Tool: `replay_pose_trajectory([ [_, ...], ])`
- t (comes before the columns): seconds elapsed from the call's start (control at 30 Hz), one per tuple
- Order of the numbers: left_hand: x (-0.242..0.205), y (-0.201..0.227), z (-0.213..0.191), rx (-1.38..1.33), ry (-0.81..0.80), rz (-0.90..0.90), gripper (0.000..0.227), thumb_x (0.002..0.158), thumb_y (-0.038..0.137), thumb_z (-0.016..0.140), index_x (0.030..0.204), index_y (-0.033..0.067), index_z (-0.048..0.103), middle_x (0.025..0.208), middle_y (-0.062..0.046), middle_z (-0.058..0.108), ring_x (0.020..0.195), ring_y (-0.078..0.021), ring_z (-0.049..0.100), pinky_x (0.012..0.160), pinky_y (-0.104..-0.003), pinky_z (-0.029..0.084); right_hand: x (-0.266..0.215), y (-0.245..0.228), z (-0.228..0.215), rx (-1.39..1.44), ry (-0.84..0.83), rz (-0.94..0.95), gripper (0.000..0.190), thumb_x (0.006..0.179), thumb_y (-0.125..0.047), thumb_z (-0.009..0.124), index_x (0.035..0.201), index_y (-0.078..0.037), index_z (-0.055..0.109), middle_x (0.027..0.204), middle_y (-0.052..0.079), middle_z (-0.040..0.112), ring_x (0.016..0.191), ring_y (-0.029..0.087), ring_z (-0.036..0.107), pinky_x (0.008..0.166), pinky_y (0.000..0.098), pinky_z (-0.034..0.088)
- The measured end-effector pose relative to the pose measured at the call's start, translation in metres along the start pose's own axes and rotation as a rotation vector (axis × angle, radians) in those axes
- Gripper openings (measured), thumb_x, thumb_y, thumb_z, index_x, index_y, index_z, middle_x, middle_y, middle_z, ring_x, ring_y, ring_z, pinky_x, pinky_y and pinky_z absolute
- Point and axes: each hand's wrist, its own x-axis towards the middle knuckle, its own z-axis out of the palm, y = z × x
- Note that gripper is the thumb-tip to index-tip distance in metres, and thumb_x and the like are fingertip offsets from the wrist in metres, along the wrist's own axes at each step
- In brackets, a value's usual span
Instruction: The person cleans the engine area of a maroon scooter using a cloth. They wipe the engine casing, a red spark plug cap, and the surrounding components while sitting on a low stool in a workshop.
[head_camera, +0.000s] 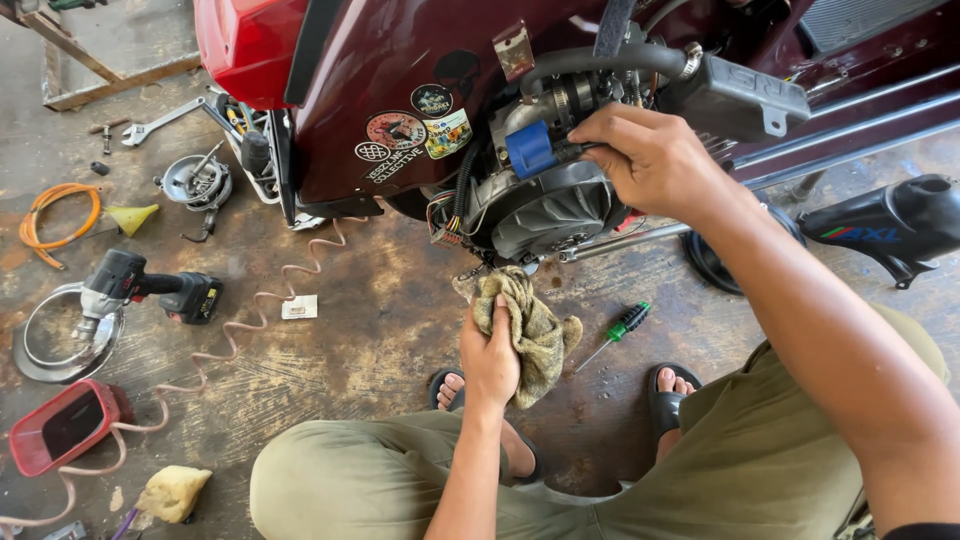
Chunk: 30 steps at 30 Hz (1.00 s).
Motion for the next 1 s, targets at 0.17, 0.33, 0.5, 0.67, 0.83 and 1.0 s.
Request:
replay_pose_trajectory([
  [0.17,0.003,-0.013,-0.003,-0.029,-0.008,0.034,0.074,0.105,0.051,0.041,0.145,-0.0114,0.043,0.146,-0.035,0.048,0.143,-0.0457,0.042,0.12,-0.06,0.025,0.007,-0.004,-0.01,-0.077,-0.092,-0.064,0.012,0.107,0.003,0.062,0.111,0.001,0.073,0.099,0.019,0.07,0.081,0.041,0.07,0.077,0.0458,0.058],
  [0.33,0.019,-0.042,-0.005,-0.148,0.025,0.124,0.038,0.1,0.032,0.051,0.112,0.0004,0.067,0.095,-0.01,0.075,0.079,-0.0199,0.068,0.073,-0.033,0.053,0.021,-0.02,-0.019,-0.164,-0.173,-0.067,0.025,0.084,0.024,0.065,0.105,0.011,0.072,0.11,0.017,0.074,0.059,0.024,0.059,0.055,0.0363,0.05],
  [0.5,0.018,-0.047,-0.001,-0.14,0.037,0.156,0.038,0.1,0.032,0.052,0.113,0.0006,0.068,0.098,-0.01,0.077,0.081,-0.0201,0.07,0.074,-0.032,0.054,0.015,-0.028,-0.017,-0.094,-0.172,0.101,0.02,0.094,0.021,0.064,0.112,0.012,0.071,0.112,0.02,0.071,0.052,0.019,0.048,0.049,0.0318,0.041],
  [0.67,0.01,-0.04,0.012,-0.26,0.03,0.04,0.04,0.103,0.033,0.051,0.119,-0.0003,0.067,0.114,-0.018,0.073,0.107,-0.028,0.065,0.094,-0.042,0.048,-0.03,-0.025,0.002,-0.29,-0.029,0.032,0.026,0.095,-0.003,0.071,0.12,0.001,0.071,0.123,0.017,0.066,0.092,0.032,0.065,0.079,0.0412,0.054],
  [0.83,-0.001,-0.007,0.016,-0.485,-0.056,-0.057,0.052,0.109,0.042,0.043,0.135,0.0022,0.063,0.133,-0.024,0.066,0.128,-0.0341,0.06,0.112,-0.054,0.042,-0.045,-0.094,0.018,-0.072,-0.218,0.022,0.045,0.096,-0.05,0.06,0.117,-0.011,0.069,0.118,0.018,0.066,0.109,0.036,0.066,0.094,0.0498,0.053],
  [1.0,-0.01,0.003,0.02,-1.142,-0.148,-0.303,0.082,0.097,0.067,0.042,0.156,0.0092,0.04,0.157,-0.018,0.045,0.143,-0.0289,0.046,0.119,-0.044,0.038,-0.081,-0.123,0.065,0.217,-0.422,0.29,0.076,0.094,-0.058,0.053,0.145,-0.002,0.046,0.143,0.034,0.047,0.133,0.065,0.039,0.094,0.0793,0.036],
])
